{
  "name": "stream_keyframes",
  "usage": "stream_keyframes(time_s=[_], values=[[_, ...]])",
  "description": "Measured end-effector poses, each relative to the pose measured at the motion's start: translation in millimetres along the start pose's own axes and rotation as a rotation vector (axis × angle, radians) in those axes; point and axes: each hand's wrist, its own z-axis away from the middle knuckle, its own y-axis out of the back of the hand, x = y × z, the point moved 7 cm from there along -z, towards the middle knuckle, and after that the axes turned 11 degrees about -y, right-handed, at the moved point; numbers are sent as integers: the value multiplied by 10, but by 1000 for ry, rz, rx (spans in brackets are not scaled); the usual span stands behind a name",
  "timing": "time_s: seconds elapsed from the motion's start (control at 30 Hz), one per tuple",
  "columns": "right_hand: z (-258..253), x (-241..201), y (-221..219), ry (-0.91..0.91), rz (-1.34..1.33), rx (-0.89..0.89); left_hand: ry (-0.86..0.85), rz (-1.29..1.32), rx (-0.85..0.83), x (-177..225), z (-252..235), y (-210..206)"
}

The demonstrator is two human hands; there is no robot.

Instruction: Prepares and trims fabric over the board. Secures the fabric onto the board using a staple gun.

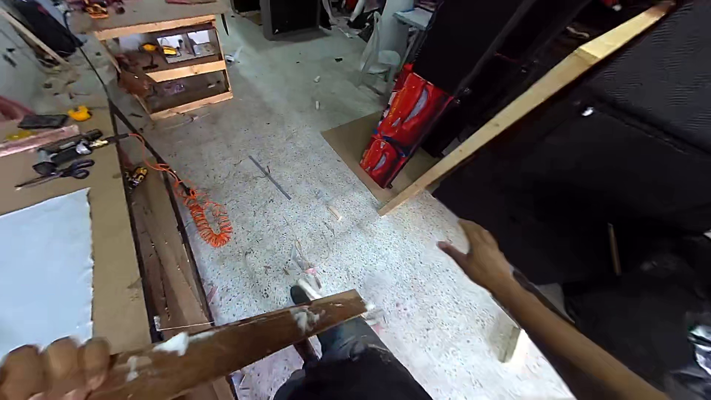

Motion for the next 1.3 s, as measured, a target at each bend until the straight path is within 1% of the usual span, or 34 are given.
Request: stream_keyframes(time_s=[0.07,0.1,0.13,0.17,0.2,0.23,0.27,0.33,0.37,0.47,0.5,0.57,0.63,0.7,0.73,0.77,0.8,0.83,0.87,0.93,1.0,1.07,1.13,1.17,1.23,1.3], values=[[313,-1472,-361,289,-250,-170,-48,46,-2,-162,-57,45],[590,-2204,-519,461,-348,-309,-78,66,19,-256,-73,-16],[912,-2855,-595,634,-391,-454,-82,91,41,-358,-90,-113],[1201,-3392,-608,811,-355,-551,-81,107,64,-457,-124,-253],[1423,-3807,-599,988,-281,-597,-74,125,75,-542,-164,-395],[1572,-4103,-580,1149,-215,-620,-60,138,80,-611,-196,-512],[1649,-4303,-546,1287,-173,-646,-47,149,82,-671,-236,-602],[1607,-4527,-445,1510,-97,-691,-25,150,47,-802,-371,-717],[1518,-4583,-400,1582,-71,-726,-20,164,26,-880,-439,-764],[1146,-4654,-288,1718,-79,-826,15,201,-40,-1154,-632,-952],[1005,-4678,-232,1751,-79,-828,27,199,-61,-1250,-724,-1017],[752,-4717,-118,1792,-66,-778,27,160,-77,-1458,-912,-1092],[632,-4679,5,1803,-86,-724,-2,72,-40,-1700,-1050,-1029],[631,-4546,237,1857,-243,-630,-19,-41,10,-2008,-1124,-933],[594,-4498,382,1894,-309,-544,-36,-86,39,-2139,-1161,-894],[480,-4501,502,1898,-365,-465,-53,-108,58,-2244,-1213,-863],[291,-4575,584,1853,-421,-397,-75,-115,72,-2327,-1276,-854],[69,-4722,633,1759,-471,-366,-92,-112,76,-2395,-1315,-865],[-135,-4902,647,1659,-515,-392,-104,-102,78,-2458,-1321,-892],[-361,-5242,712,1592,-538,-441,-94,-51,80,-2628,-1303,-976],[-360,-5551,858,1596,-462,-433,-69,-43,137,-2799,-1258,-1017],[-271,-5833,922,1625,-247,-396,-47,-53,180,-2931,-1231,-1080],[-213,-6047,915,1726,-88,-381,5,-11,154,-3047,-1288,-1176],[-209,-6117,907,1793,-36,-393,1,-26,128,-3058,-1350,-1218],[-236,-6210,892,1909,11,-316,-41,-42,84,-3080,-1432,-1136],[-198,-6274,888,1993,50,-191,-50,-22,105,-3053,-1460,-1039]])
